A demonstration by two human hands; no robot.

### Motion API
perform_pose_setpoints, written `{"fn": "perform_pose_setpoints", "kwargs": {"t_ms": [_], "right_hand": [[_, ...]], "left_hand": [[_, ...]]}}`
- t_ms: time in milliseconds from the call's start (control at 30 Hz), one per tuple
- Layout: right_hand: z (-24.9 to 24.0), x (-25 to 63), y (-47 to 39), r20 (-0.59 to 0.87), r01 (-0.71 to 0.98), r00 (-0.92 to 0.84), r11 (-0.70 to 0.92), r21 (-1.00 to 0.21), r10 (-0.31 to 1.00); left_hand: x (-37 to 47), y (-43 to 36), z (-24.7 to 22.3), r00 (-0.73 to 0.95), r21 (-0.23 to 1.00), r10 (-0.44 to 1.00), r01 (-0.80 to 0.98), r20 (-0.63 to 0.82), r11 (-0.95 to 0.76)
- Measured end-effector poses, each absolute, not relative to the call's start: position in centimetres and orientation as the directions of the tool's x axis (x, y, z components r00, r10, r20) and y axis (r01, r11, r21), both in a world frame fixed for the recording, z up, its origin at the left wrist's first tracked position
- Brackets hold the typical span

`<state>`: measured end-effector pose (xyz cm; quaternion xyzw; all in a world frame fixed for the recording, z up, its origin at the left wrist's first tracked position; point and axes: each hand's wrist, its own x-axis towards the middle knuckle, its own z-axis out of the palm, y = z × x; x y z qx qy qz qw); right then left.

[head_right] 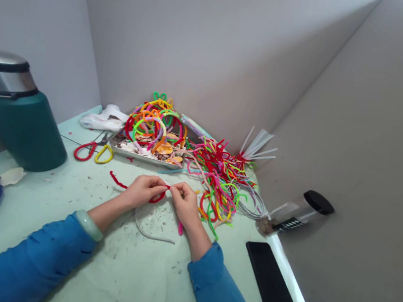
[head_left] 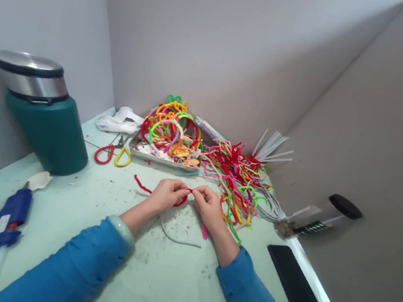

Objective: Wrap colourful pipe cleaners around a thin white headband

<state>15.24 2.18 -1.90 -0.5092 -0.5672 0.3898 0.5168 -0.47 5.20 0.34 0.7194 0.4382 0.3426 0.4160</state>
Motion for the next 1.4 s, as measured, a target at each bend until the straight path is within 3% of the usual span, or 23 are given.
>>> {"fn": "perform_pose_setpoints", "kwargs": {"t_ms": [133, 233, 400, 567, 667, 1000, 1200, 1400], "right_hand": [[-1.8, 15.2, 2.1, 0.196, 0.18, 0.055, 0.183, -0.966, 0.979], [-1.7, 15.1, 2.1, 0.204, 0.181, 0.062, 0.19, -0.965, 0.977], [-1.5, 15.1, 2.2, 0.197, 0.186, 0.067, 0.182, -0.966, 0.978], [-1.3, 15.1, 2.1, 0.198, 0.2, 0.058, 0.183, -0.962, 0.978], [-1.2, 15.1, 2.1, 0.204, 0.213, 0.051, 0.189, -0.959, 0.978], [-1.2, 15.1, 2.1, 0.219, 0.219, 0.04, 0.205, -0.954, 0.975], [-1.4, 15.1, 2.1, 0.225, 0.24, 0.037, 0.21, -0.948, 0.974], [-1.4, 15.2, 2.1, 0.208, 0.249, -0.031, 0.209, -0.946, 0.978]], "left_hand": [[-0.4, 5.1, 0.8, 0.433, 0.975, 0.9, 0.218, -0.06, -0.04], [-0.5, 5.0, 0.8, 0.466, 0.983, 0.877, 0.182, -0.113, 0.03], [-0.7, 5.7, -0.3, 0.448, 0.955, 0.892, 0.238, 0.057, -0.18], [-0.9, 5.6, -0.3, 0.393, 0.799, 0.898, 0.467, 0.196, -0.379], [-0.9, 5.2, 0.2, 0.42, 0.721, 0.87, 0.516, 0.258, -0.463], [-0.9, 4.8, 0.5, 0.44, 0.623, 0.843, 0.576, 0.309, -0.529], [-0.9, 5.1, 0.4, 0.413, 0.739, 0.863, 0.477, 0.289, -0.476], [-1.0, 5.3, 0.8, 0.386, 0.924, 0.921, 0.331, 0.054, -0.192]]}}
